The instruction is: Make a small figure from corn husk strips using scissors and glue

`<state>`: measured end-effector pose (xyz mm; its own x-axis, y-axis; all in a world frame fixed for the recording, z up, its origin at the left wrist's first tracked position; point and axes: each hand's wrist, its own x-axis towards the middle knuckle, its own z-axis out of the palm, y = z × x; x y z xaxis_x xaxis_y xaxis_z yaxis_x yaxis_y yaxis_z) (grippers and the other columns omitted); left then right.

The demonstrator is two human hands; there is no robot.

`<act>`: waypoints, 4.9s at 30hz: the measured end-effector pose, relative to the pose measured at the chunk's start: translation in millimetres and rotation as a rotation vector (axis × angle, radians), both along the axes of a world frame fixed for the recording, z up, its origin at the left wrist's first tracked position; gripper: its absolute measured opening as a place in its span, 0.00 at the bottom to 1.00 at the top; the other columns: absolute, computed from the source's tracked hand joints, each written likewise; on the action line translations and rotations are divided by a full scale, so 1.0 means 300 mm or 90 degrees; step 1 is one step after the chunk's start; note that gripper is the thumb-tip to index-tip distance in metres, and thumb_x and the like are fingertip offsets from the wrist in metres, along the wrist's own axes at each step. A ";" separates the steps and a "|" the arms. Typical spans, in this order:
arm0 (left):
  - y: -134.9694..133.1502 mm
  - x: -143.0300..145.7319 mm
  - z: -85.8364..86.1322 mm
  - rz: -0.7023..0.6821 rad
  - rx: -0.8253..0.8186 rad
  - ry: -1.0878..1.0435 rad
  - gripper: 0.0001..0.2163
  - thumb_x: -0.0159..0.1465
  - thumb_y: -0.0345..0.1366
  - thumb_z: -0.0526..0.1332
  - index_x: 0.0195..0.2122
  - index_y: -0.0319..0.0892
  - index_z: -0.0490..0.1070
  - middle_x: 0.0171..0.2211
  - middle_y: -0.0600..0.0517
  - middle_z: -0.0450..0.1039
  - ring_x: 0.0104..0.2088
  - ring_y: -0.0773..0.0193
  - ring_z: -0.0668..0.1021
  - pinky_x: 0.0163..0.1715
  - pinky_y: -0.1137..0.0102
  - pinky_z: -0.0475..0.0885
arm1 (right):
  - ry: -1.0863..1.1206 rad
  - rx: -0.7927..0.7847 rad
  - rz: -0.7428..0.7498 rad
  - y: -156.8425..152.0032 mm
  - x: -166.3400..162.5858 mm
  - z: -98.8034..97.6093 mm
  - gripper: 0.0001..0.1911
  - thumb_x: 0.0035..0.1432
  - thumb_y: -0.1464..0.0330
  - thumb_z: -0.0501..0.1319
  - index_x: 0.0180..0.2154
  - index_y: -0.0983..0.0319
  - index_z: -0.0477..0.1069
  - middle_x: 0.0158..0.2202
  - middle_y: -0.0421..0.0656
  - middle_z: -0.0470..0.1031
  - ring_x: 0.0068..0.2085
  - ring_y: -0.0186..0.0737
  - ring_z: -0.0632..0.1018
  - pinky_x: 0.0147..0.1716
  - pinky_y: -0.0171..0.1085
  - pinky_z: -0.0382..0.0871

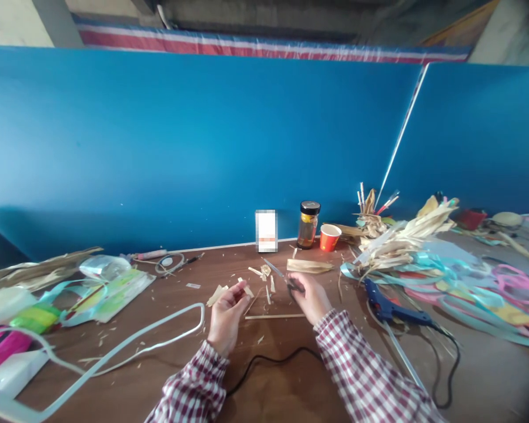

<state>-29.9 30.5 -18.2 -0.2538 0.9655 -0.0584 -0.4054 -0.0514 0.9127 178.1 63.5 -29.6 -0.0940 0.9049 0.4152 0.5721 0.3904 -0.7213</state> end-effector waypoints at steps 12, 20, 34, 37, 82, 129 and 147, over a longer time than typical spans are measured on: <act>-0.011 -0.007 0.015 -0.008 0.024 -0.021 0.20 0.46 0.32 0.69 0.41 0.37 0.73 0.32 0.52 0.73 0.31 0.70 0.74 0.34 0.74 0.69 | 0.299 -0.206 0.182 -0.113 -0.119 0.104 0.15 0.55 0.68 0.56 0.45 0.60 0.61 0.35 0.43 0.75 0.34 0.39 0.76 0.28 0.35 0.71; -0.011 -0.006 0.045 0.005 0.028 -0.081 0.20 0.44 0.30 0.70 0.40 0.38 0.72 0.31 0.53 0.73 0.31 0.71 0.74 0.34 0.75 0.69 | 0.300 -0.292 0.281 -0.154 -0.193 0.054 0.18 0.47 0.67 0.65 0.40 0.62 0.63 0.25 0.35 0.67 0.25 0.30 0.68 0.24 0.30 0.63; -0.009 -0.005 0.040 -0.018 0.046 -0.081 0.20 0.45 0.29 0.69 0.41 0.40 0.73 0.31 0.54 0.74 0.32 0.71 0.74 0.35 0.75 0.69 | 0.316 -0.414 0.387 -0.141 -0.182 0.016 0.22 0.50 0.53 0.61 0.41 0.62 0.70 0.23 0.35 0.63 0.24 0.28 0.64 0.23 0.30 0.58; -0.011 -0.006 0.039 -0.028 0.058 -0.084 0.20 0.44 0.29 0.70 0.41 0.41 0.74 0.34 0.53 0.75 0.33 0.70 0.75 0.37 0.74 0.69 | 0.328 -0.424 0.385 -0.140 -0.182 0.017 0.23 0.49 0.52 0.62 0.41 0.62 0.70 0.22 0.35 0.64 0.23 0.28 0.64 0.24 0.31 0.59; -0.005 -0.019 0.032 0.016 0.054 0.111 0.23 0.47 0.31 0.67 0.47 0.36 0.72 0.34 0.47 0.75 0.32 0.65 0.75 0.34 0.71 0.70 | 0.297 -0.463 0.343 -0.160 -0.175 0.082 0.24 0.43 0.52 0.65 0.37 0.63 0.72 0.20 0.36 0.67 0.21 0.30 0.67 0.22 0.32 0.61; -0.016 -0.009 0.046 0.013 0.034 0.072 0.20 0.46 0.29 0.67 0.43 0.38 0.73 0.28 0.52 0.74 0.28 0.70 0.73 0.28 0.77 0.68 | 0.298 -0.486 0.354 -0.160 -0.175 0.084 0.27 0.43 0.50 0.65 0.37 0.64 0.72 0.21 0.36 0.67 0.23 0.30 0.68 0.24 0.32 0.62; -0.019 -0.008 0.050 -0.013 0.046 0.061 0.21 0.47 0.30 0.67 0.44 0.37 0.72 0.31 0.50 0.75 0.30 0.68 0.74 0.30 0.74 0.68 | 0.287 -0.480 0.337 -0.160 -0.175 0.085 0.28 0.41 0.49 0.65 0.37 0.64 0.72 0.20 0.36 0.67 0.22 0.30 0.68 0.23 0.32 0.62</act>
<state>-32.2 24.8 -3.2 -0.2351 0.9713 0.0349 -0.3185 -0.1109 0.9414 125.7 15.6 -4.3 -0.5335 0.8326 -0.1487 0.0729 -0.1299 -0.9888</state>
